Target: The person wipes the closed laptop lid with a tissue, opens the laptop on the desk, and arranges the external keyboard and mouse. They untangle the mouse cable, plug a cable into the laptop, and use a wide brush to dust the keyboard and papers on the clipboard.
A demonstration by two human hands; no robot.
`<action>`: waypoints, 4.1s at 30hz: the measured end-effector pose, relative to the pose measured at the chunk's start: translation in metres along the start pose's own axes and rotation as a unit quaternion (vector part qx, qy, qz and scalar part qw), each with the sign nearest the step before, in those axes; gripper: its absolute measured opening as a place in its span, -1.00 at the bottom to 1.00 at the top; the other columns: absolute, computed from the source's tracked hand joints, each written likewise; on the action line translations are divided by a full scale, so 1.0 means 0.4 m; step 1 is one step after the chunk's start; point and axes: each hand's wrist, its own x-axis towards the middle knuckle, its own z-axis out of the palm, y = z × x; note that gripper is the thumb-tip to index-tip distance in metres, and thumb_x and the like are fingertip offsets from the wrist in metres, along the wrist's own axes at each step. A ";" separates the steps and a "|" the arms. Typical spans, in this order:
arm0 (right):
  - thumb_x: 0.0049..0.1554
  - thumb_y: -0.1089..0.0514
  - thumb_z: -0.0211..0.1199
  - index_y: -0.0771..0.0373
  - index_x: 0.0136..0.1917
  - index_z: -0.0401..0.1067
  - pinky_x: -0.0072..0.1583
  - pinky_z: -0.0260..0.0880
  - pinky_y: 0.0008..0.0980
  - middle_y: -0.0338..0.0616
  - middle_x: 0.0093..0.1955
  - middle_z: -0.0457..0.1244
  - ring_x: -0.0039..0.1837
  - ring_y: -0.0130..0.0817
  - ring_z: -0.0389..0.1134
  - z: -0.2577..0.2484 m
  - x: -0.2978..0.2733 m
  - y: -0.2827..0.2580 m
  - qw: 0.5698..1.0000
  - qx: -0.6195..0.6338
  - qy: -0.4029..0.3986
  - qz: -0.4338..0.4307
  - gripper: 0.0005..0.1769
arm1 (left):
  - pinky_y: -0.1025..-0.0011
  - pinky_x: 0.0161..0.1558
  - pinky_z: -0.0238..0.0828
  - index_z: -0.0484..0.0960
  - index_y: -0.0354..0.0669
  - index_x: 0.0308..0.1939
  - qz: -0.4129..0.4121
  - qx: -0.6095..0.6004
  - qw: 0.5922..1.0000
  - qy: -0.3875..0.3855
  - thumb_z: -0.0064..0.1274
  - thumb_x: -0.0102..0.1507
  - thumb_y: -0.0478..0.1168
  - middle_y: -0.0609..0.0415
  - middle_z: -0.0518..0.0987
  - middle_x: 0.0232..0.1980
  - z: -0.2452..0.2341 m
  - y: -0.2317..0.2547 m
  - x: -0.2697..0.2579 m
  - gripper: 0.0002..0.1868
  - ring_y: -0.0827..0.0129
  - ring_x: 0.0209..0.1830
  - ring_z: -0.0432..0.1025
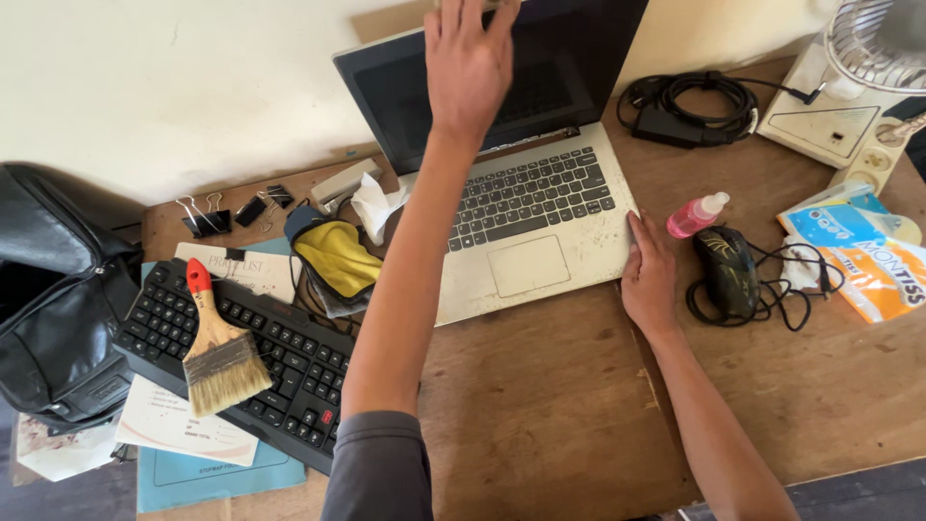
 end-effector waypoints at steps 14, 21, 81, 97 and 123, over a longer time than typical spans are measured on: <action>0.26 0.40 -0.04 0.34 0.49 0.29 0.49 0.15 -0.06 0.20 0.55 0.14 0.52 0.16 0.18 -0.003 0.001 -0.011 1.000 -0.008 -0.001 0.009 -0.47 | 0.04 0.30 0.24 0.48 -0.15 0.36 0.001 0.075 0.997 -0.026 0.14 0.26 -0.34 -0.19 0.31 0.37 0.058 -0.024 -0.051 -0.45 -0.01 0.38 0.25; 0.26 0.39 -0.03 0.33 0.50 0.29 0.46 0.13 -0.03 0.20 0.55 0.13 0.51 0.16 0.17 -0.004 -0.001 -0.011 0.999 -0.015 -0.011 0.034 -0.47 | 0.01 0.33 0.22 0.44 -0.15 0.37 -0.009 0.078 0.996 -0.030 0.13 0.26 -0.33 -0.19 0.31 0.37 0.059 -0.013 -0.052 -0.43 -0.02 0.38 0.24; 0.24 0.38 0.09 0.37 0.41 0.38 0.45 0.24 -0.05 0.29 0.48 0.21 0.48 0.22 0.24 0.019 -0.030 -0.004 0.998 -0.058 0.036 -0.015 -0.54 | -0.13 0.63 -0.30 -0.08 -0.23 0.63 -0.105 -0.011 0.972 -0.208 0.29 0.22 0.07 -0.14 -0.16 0.70 -0.253 0.073 -0.260 0.12 0.03 0.72 -0.24; 0.10 0.44 0.26 0.27 0.73 -0.15 0.61 0.19 -0.15 0.10 0.58 -0.01 0.62 0.02 0.09 -0.054 0.051 0.121 0.982 -0.013 0.189 0.006 0.04 | -0.26 0.52 -0.21 0.15 -0.20 0.53 -0.169 -0.084 0.912 -0.365 0.27 0.16 0.11 -0.32 -0.08 0.63 -0.422 0.216 -0.566 -0.01 -0.18 0.66 -0.17; 0.17 0.07 0.32 0.31 0.26 0.46 -0.03 0.45 -0.44 -0.12 -0.05 0.42 -0.08 -0.43 0.42 0.336 -0.255 -0.439 0.865 0.243 -0.434 0.063 -0.56 | -0.10 0.39 0.03 0.17 -0.37 0.49 -0.648 0.148 0.739 -0.114 0.23 0.21 0.32 -0.52 0.13 0.49 -0.924 -0.376 -0.777 0.06 -0.33 0.49 0.06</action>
